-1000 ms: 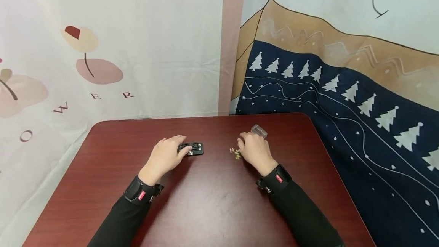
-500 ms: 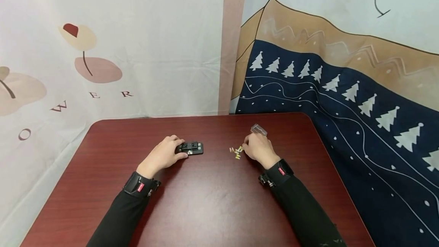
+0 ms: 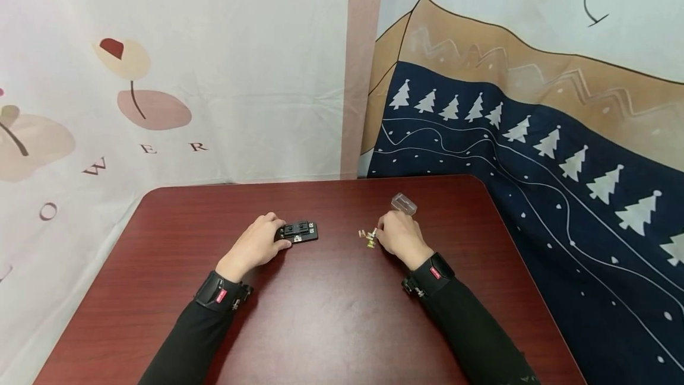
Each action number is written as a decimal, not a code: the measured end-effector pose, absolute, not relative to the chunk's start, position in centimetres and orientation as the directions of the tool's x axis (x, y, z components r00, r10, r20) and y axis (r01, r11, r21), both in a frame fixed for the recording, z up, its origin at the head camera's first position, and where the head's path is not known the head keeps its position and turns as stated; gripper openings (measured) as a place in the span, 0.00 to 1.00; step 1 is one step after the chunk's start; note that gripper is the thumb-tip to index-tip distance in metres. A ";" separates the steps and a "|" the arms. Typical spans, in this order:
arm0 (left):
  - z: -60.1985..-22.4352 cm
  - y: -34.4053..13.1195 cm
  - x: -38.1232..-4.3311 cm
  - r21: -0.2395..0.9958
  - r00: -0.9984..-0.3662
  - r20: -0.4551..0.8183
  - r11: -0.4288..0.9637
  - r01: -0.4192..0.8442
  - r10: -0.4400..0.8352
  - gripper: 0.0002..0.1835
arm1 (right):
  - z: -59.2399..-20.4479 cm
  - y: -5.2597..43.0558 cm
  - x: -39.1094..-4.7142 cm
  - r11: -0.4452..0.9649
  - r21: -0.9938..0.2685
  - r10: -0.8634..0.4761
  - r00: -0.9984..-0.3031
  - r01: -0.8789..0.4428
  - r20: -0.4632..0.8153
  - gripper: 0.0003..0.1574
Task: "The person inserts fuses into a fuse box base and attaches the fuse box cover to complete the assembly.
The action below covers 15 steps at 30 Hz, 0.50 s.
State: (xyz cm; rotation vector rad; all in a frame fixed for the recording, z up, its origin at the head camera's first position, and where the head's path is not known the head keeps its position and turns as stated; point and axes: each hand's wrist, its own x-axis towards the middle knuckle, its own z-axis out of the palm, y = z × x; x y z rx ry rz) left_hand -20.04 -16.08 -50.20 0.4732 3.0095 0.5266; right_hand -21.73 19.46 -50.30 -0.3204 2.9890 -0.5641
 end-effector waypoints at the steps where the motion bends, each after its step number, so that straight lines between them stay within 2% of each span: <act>1: -50.2 -16.0 -20.0 0.339 -0.951 -0.001 0.895 0.291 0.310 0.26 | -50.4 19.4 -21.7 0.910 -0.367 -0.223 -0.974 -0.195 -0.035 0.10; 9: -50.2 -14.6 -18.9 0.351 -0.937 -0.045 0.884 0.309 0.345 0.26 | -50.7 19.5 -21.3 0.910 -0.336 -0.243 -0.969 -0.244 0.044 0.12; 15: -50.4 -13.2 -17.9 0.349 -0.914 -0.024 0.860 0.371 0.404 0.26 | -50.6 19.4 -21.0 0.906 -0.330 -0.252 -0.964 -0.265 0.083 0.11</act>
